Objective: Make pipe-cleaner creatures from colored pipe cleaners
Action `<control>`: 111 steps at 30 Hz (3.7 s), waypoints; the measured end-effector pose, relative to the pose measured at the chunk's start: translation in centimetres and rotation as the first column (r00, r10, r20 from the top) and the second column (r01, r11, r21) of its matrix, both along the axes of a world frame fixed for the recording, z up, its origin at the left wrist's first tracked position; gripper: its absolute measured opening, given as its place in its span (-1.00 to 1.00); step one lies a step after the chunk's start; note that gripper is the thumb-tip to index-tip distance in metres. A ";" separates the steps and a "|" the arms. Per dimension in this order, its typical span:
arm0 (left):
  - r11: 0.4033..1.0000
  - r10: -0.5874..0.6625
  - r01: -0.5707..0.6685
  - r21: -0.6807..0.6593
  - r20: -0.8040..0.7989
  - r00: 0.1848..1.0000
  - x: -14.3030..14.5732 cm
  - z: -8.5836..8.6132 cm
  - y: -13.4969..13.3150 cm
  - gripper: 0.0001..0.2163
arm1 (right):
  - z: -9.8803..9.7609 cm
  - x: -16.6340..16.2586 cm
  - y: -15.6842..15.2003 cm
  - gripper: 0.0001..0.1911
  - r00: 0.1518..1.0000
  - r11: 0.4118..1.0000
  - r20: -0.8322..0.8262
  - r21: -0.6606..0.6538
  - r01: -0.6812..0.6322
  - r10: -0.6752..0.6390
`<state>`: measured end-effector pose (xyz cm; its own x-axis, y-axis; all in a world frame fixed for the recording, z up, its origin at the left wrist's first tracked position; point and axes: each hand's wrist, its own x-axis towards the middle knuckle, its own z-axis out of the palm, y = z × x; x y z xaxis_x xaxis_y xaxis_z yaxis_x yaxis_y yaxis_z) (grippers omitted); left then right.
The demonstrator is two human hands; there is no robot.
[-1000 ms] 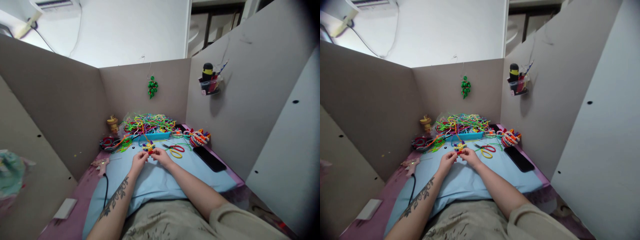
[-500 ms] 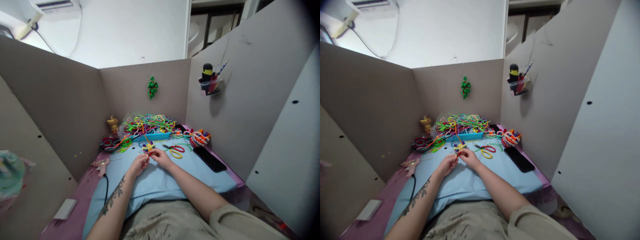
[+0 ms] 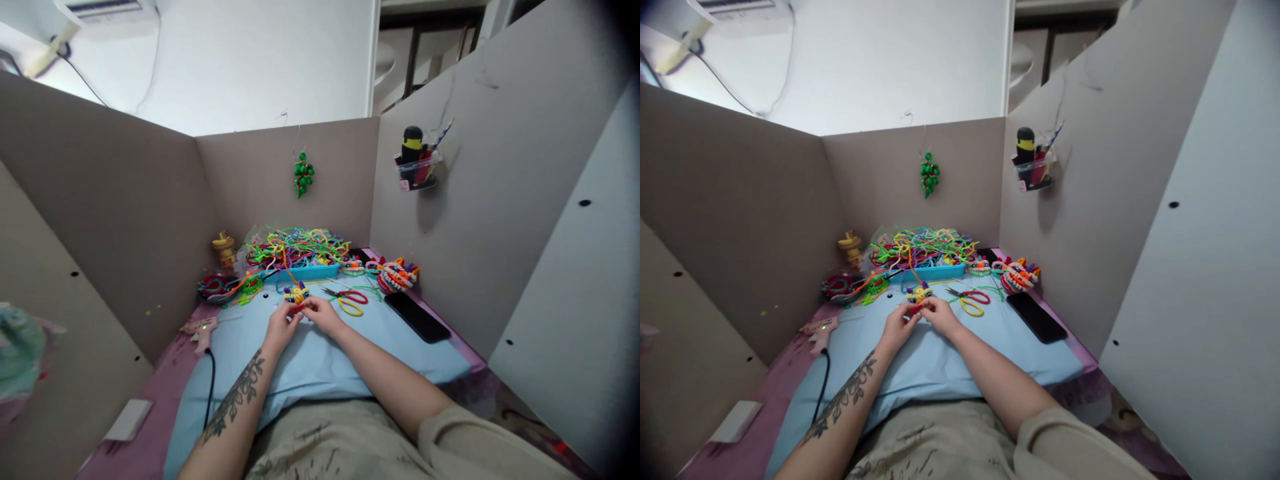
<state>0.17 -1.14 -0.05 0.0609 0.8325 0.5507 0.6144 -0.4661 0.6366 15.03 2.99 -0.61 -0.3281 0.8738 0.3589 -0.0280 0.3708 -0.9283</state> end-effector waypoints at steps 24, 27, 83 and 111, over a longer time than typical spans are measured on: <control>0.750 -0.148 0.528 -0.399 0.676 0.722 0.2 1.1 -0.6 -0.72 | 0.5 0.0 -0.2 -0.77 0.984 0.991 -0.131 -0.035 -0.130 0.124; 0.752 -0.156 0.516 -0.409 0.651 0.743 0.3 1.0 -0.5 -0.71 | 0.3 0.1 -0.1 -0.81 0.988 0.993 -0.106 -0.021 -0.119 0.116; 0.976 -0.093 0.136 -0.171 0.237 0.967 0.7 0.7 -0.6 -0.79 | 0.9 0.2 -0.5 -0.89 0.998 0.998 -0.059 0.051 0.029 -0.026; 0.664 -0.126 0.604 -0.441 0.730 0.671 0.1 0.5 -0.5 -0.81 | 0.2 0.2 -0.2 -0.83 0.983 0.989 -0.117 -0.003 -0.146 0.144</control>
<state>0.31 -1.63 0.47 0.3072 0.9510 -0.0350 -0.1426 0.0824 0.9863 15.23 2.78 -0.41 -0.4083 0.8244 0.3920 -0.1890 0.3438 -0.9198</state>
